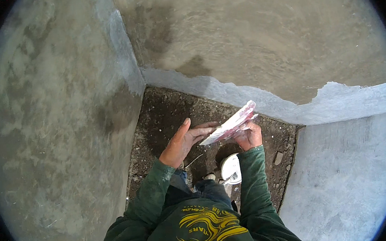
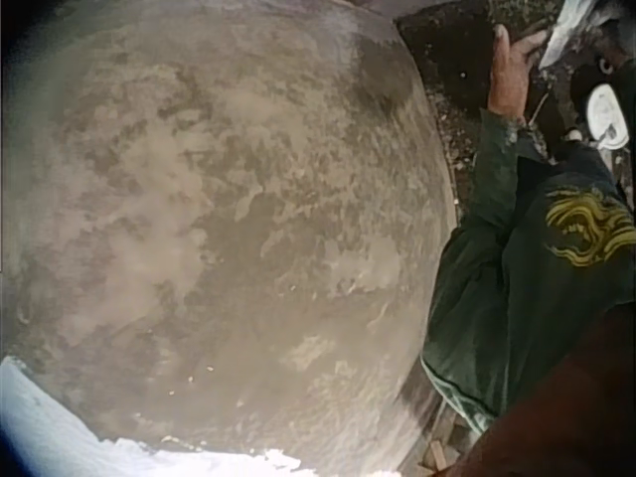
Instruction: Applying and smoothing wall filler or plaster onto a wall corner and seam using a putty knife.
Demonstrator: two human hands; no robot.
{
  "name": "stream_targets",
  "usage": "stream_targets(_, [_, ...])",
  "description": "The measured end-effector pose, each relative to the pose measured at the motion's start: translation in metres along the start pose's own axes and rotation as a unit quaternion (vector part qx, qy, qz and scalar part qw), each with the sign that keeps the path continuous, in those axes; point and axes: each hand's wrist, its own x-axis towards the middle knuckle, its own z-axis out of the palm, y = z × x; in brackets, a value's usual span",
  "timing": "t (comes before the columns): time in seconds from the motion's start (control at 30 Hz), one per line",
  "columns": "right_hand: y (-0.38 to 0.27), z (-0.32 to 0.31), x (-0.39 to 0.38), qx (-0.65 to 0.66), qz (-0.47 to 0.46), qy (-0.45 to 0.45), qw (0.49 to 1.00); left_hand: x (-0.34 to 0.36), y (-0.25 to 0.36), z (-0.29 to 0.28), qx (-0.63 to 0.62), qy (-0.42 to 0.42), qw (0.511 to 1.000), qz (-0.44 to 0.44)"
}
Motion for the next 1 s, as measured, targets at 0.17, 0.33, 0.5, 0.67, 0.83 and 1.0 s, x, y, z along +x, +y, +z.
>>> stream_targets(0.17, [0.013,0.000,0.007,0.004,0.023,-0.002,1.000,-0.010,0.005,0.001,-0.054,0.017,0.998,0.002])
stream_targets(0.33, [0.021,-0.008,0.029,0.004,0.023,-0.017,1.000,-0.014,0.014,0.004,-0.109,0.063,0.992,0.022])
stream_targets(0.5, [0.018,0.043,0.050,-0.016,0.050,0.009,0.999,-0.008,0.028,0.000,-0.138,0.077,0.984,0.087])
stream_targets(0.67, [0.008,0.038,0.086,-0.019,0.100,-0.074,0.992,0.006,0.060,-0.006,-0.072,0.146,0.969,0.188])
stream_targets(0.83, [-0.002,-0.011,0.139,-0.002,0.126,-0.032,0.992,0.043,0.155,-0.011,0.368,0.277,0.830,0.315])
stream_targets(1.0, [-0.025,-0.035,0.185,-0.004,0.172,-0.080,0.982,0.106,0.249,-0.042,0.545,0.443,0.638,0.314])
